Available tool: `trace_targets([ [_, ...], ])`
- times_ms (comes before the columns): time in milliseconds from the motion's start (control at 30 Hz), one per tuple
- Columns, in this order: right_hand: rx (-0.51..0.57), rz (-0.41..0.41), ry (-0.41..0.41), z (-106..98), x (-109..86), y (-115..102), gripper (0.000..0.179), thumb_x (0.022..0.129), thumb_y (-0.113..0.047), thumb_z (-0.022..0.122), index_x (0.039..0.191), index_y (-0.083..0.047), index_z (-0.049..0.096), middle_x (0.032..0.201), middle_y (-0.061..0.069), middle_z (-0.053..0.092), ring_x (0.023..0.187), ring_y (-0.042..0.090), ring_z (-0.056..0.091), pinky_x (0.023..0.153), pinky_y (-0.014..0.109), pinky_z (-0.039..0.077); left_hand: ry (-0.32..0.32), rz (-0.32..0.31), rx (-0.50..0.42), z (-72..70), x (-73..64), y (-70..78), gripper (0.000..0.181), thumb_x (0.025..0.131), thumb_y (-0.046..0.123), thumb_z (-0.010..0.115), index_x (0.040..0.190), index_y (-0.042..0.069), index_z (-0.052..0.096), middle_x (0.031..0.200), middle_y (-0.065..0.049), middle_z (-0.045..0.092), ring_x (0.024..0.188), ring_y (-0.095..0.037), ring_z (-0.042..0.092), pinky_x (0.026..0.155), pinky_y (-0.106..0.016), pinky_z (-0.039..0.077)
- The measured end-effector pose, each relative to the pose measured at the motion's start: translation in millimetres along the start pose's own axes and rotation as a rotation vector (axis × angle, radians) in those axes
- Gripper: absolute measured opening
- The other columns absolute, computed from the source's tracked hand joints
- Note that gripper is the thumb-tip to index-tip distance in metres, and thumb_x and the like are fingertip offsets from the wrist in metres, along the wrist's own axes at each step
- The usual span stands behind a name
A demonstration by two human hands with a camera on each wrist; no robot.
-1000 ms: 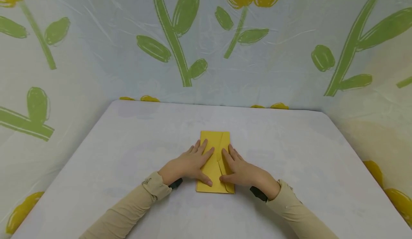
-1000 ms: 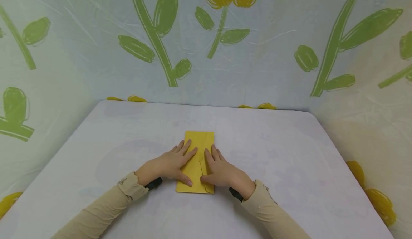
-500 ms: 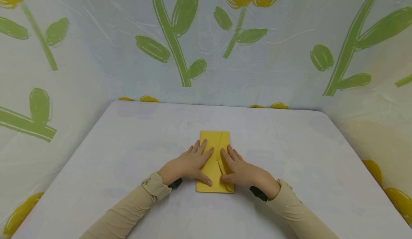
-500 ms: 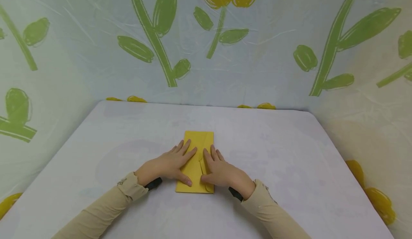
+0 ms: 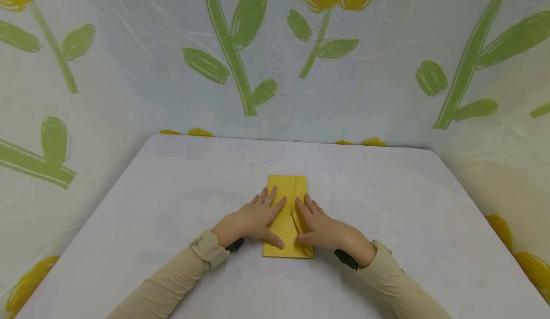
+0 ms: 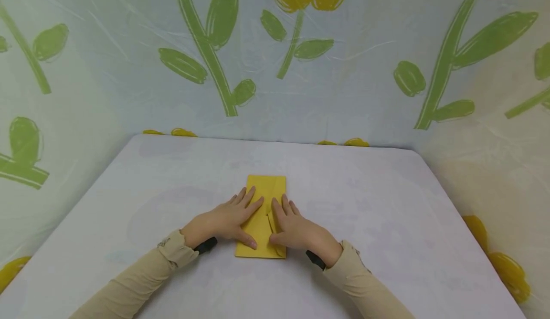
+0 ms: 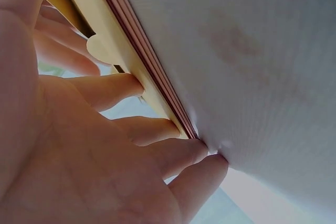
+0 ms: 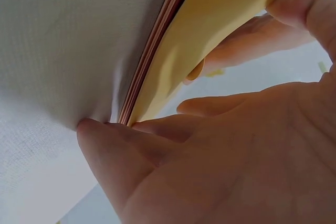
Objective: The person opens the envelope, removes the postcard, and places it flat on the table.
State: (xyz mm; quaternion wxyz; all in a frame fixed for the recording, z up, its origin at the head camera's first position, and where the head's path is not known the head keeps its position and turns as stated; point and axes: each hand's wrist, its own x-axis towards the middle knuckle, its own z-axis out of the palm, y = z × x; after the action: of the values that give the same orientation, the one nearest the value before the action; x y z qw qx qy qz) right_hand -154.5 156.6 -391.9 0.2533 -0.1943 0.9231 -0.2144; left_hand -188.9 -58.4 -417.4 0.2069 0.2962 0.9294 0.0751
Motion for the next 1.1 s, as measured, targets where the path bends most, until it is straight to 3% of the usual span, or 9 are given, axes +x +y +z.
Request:
trace_targets([
  [367, 0.016, -0.044, 0.028, -7, -1.9, 3, 0.092, 0.095, -0.022, 0.064, 0.159, -0.005, 0.000, 0.164, 0.021, -0.007, 0.150, 0.038, 0.002, 0.115, 0.056, 0.020, 0.010, 0.013, 0.020, 1.1, 0.2, 0.2, 0.117, 0.074, 0.073, 0.067, 0.160, 0.015, 0.014, 0.164, -0.019, -0.007, 0.149, -0.040, -0.006, 0.119, -0.051, 0.013],
  [633, 0.019, -0.076, 0.070, -23, -10.5, 8, 0.097, 0.088, -0.013, 0.072, 0.158, 0.001, 0.007, 0.162, 0.024, -0.010, 0.149, 0.042, -0.001, 0.113, 0.060, 0.024, 0.017, 0.031, 0.001, 3.1, -0.3, -4.1, 0.104, 0.076, 0.072, 0.066, 0.159, 0.036, 0.016, 0.163, -0.020, -0.011, 0.149, -0.042, -0.006, 0.118, -0.054, 0.013],
  [867, -0.023, 0.000, 0.094, -33, -14.3, 11, 0.097, 0.083, -0.020, 0.080, 0.155, 0.005, 0.019, 0.164, 0.019, -0.011, 0.150, 0.040, -0.004, 0.114, 0.059, 0.021, 0.020, 0.034, -0.015, 4.4, -0.9, -4.9, 0.103, 0.076, 0.071, 0.068, 0.159, 0.038, 0.016, 0.163, -0.019, -0.012, 0.149, -0.042, -0.006, 0.118, -0.054, 0.013],
  [1100, -0.046, 0.021, 0.088, -36, -13.3, 19, 0.101, 0.078, -0.023, 0.086, 0.152, 0.009, 0.026, 0.163, 0.025, -0.003, 0.148, 0.045, -0.002, 0.113, 0.062, 0.020, 0.028, 0.035, -0.020, 2.5, -2.1, -3.4, 0.101, 0.076, 0.070, 0.069, 0.159, 0.038, 0.019, 0.164, -0.019, -0.010, 0.149, -0.042, -0.004, 0.118, -0.054, 0.014],
])
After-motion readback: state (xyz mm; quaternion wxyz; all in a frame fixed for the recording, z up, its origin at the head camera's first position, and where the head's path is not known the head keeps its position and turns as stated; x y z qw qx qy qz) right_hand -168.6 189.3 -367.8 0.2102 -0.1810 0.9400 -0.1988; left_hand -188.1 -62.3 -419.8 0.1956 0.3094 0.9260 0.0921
